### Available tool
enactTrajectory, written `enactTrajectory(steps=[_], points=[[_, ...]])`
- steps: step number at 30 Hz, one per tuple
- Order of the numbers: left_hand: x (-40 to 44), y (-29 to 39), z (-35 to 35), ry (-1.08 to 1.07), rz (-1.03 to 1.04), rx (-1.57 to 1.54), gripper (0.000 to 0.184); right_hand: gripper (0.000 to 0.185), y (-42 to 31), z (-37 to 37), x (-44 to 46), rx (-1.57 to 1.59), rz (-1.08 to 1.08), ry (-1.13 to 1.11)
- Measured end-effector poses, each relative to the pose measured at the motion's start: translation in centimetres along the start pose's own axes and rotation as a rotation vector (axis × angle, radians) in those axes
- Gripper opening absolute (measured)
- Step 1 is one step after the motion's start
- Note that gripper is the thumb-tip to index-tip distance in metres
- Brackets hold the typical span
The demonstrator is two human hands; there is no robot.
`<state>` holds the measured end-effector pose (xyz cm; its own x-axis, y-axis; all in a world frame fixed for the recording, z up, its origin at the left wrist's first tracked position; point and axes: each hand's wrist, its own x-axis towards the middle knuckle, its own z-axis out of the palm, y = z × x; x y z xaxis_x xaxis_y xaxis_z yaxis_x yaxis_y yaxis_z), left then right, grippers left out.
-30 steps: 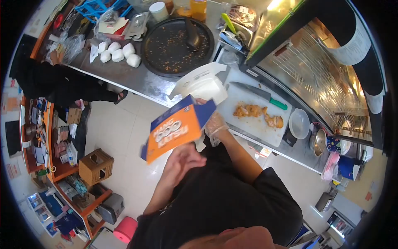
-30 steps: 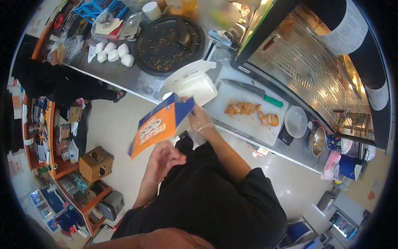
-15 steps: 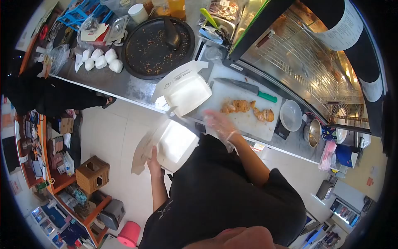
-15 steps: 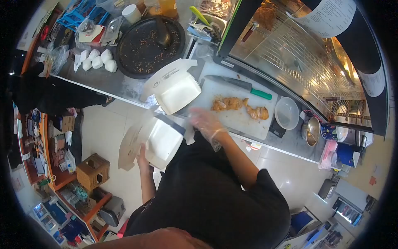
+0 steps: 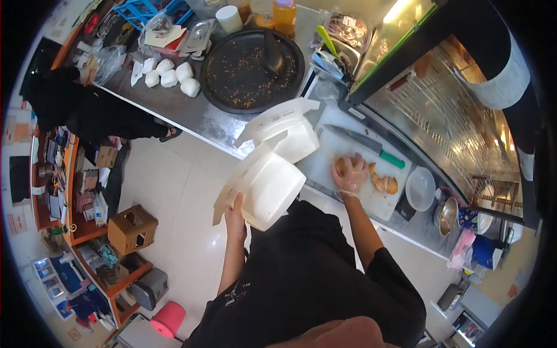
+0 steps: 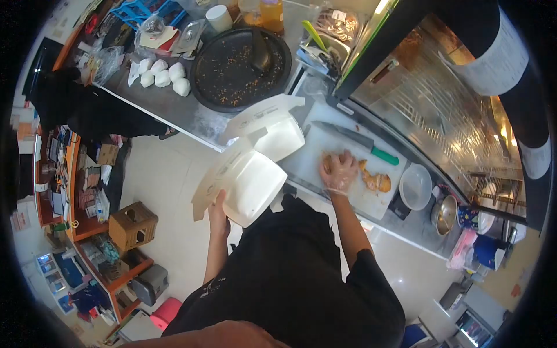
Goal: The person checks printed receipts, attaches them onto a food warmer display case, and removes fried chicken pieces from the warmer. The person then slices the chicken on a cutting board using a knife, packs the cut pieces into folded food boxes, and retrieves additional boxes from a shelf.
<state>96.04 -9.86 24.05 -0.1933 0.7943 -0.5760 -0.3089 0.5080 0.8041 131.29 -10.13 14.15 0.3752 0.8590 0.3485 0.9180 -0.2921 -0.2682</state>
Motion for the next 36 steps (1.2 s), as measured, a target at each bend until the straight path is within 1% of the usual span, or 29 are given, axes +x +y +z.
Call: enactTrajectory(steps=[1, 2, 5, 8, 11, 12, 14, 16, 17, 18, 20, 23, 24, 26, 27, 28, 29, 30, 32, 35, 36], points=[[-0.1, 0.1, 0.6, -0.009, -0.005, -0.009, 0.051, 0.046, 0.6, 0.0, 0.4, 0.032, -0.039, 0.022], [-0.4, 0.3, 0.9, -0.03, -0.022, 0.01, 0.051, 0.04, 1.3, -0.2, 0.7, 0.005, -0.111, 0.037], [-1.5, 1.3, 2.4, -0.103, -0.06, -0.012, 0.051, 0.033, 3.1, 0.4, 1.5, 0.09, -0.107, -0.038], [-1.2, 0.2, 2.8, -0.133, -0.043, 0.041, 0.051, 0.033, 5.3, 0.7, 2.6, 0.469, 0.098, -0.271], [-1.1, -0.4, 3.4, -0.168, -0.042, 0.098, 0.049, 0.037, 4.8, 0.3, 3.4, 0.632, 0.163, 0.041], [-1.1, -0.5, 3.7, -0.172, -0.03, 0.122, 0.048, 0.037, 4.5, 0.0, 3.5, 0.744, 0.147, -0.002], [-1.3, -0.5, 4.6, -0.183, -0.019, 0.186, 0.045, 0.039, -0.9, -6.0, 5.0, 0.964, 0.137, -0.096], [-1.5, -0.9, 5.8, -0.194, 0.05, 0.199, 0.041, 0.041, -4.6, -9.8, 6.3, 0.816, -0.292, -0.178], [-1.6, -1.1, 6.3, -0.207, 0.087, 0.205, 0.039, 0.041, -5.9, -10.1, 6.4, 0.878, -0.36, -0.3], [-1.5, -1.3, 6.4, -0.206, 0.067, 0.231, 0.037, 0.041, -7.0, -10.1, 6.4, 0.936, -0.426, -0.421], [-1.3, -1.9, 6.4, -0.222, 0.02, 0.285, 0.034, 0.041, -8.4, -9.5, 6.1, 0.856, -0.454, -0.629], [-1.6, -1.9, 6.7, -0.188, -0.098, 0.154, 0.031, 0.042, -9.0, -8.2, 5.7, 0.641, -0.646, -0.548], [-1.7, -1.7, 6.7, -0.173, -0.077, 0.264, 0.029, 0.043, -8.1, -9.2, 5.1, 0.653, -0.576, -0.538], [-1.4, -2.1, 6.4, -0.162, -0.078, 0.196, 0.026, 0.044, -7.9, -15.1, 5.9, 0.681, -0.458, -0.522], [-1.3, -2.5, 6.0, -0.149, -0.081, 0.161, 0.025, 0.045, -6.3, -16.0, 5.8, 0.617, -0.367, -0.467], [-0.6, -3.4, 5.1, -0.13, -0.092, 0.148, 0.03, 0.046, -3.7, -16.3, 5.2, 0.522, -0.254, -0.375], [-1.1, -2.8, 5.3, -0.118, -0.093, 0.118, 0.032, 0.047, -1.0, -16.5, 4.6, 0.435, -0.133, -0.294], [-1.7, -1.7, 5.9, -0.106, -0.088, 0.081, 0.035, 0.048, 2.4, -15.0, 3.3, 0.312, -0.001, -0.172], [-1.9, -1.1, 6.3, -0.113, -0.063, 0.01, 0.043, 0.051, 7.0, -11.5, 0.0, -0.002, 0.351, -0.049], [-1.8, -0.5, 6.5, -0.126, -0.063, -0.02, 0.043, 0.054, 7.6, -9.0, -0.2, -0.153, 0.359, 0.051], [-1.6, -0.4, 6.2, -0.134, -0.09, 0.024, 0.042, 0.052, 7.6, -8.2, -0.3, -0.205, 0.297, 0.065]])
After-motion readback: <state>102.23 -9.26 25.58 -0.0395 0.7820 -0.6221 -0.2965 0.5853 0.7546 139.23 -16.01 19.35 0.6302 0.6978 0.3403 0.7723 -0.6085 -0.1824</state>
